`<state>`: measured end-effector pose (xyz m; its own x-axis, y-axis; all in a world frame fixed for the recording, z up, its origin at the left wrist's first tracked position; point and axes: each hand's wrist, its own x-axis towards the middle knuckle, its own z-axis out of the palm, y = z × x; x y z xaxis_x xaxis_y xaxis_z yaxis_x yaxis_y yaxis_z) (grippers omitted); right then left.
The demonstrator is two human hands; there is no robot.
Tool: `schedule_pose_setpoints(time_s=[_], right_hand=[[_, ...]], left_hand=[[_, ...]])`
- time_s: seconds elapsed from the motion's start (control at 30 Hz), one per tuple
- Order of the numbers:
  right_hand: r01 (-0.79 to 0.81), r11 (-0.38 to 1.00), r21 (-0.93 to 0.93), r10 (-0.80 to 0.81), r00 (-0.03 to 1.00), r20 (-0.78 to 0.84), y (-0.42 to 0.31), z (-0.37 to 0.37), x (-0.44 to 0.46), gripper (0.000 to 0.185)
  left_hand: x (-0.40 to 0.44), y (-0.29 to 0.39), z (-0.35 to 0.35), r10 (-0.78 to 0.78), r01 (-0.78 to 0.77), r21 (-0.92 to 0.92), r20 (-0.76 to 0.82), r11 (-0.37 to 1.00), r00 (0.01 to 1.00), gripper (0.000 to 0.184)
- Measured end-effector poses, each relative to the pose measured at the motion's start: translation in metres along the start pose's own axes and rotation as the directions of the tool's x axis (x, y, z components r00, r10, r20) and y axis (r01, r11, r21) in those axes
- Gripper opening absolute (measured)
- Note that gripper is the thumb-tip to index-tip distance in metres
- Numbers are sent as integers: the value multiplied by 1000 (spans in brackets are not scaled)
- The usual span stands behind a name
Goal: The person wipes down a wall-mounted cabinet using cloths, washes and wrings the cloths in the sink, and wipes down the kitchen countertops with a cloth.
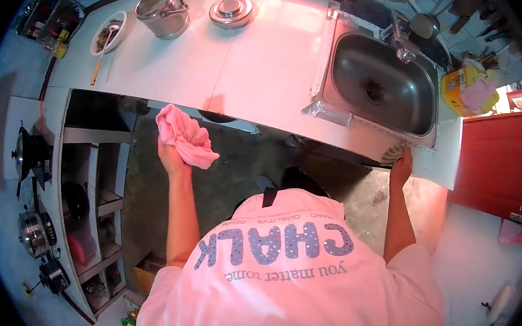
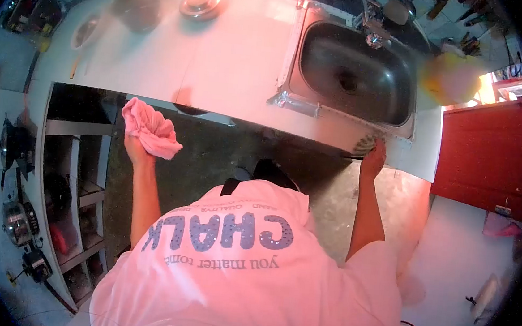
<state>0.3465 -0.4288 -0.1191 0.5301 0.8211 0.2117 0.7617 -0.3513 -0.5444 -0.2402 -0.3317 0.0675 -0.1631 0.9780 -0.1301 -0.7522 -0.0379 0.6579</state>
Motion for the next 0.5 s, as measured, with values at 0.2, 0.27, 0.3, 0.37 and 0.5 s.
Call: schedule_pose_setpoints(time_s=[0.2, 0.27, 0.3, 0.37, 0.5], right_hand=[[343, 892, 296, -328, 939, -101, -153, 112, 41, 39], [-25, 914, 404, -142, 915, 378, -238, 144, 34, 48], [463, 883, 80, -469, 857, 211, -250, 169, 33, 54], [405, 913, 52, -408, 898, 165, -279, 197, 62, 52], [474, 880, 19, -474, 878, 72, -291, 226, 112, 45]], left_hand=[[6, -3, 8, -9, 15, -103, 64, 995, 998, 13], [12, -1, 15, -2, 6, -85, 52, 996, 999, 12], [19, -4, 19, 2, 1, -74, 43, 997, 999, 12], [32, -14, 30, 30, -32, -43, -48, 999, 998, 13], [52, -20, 15, 36, -38, -36, -62, 999, 997, 17]])
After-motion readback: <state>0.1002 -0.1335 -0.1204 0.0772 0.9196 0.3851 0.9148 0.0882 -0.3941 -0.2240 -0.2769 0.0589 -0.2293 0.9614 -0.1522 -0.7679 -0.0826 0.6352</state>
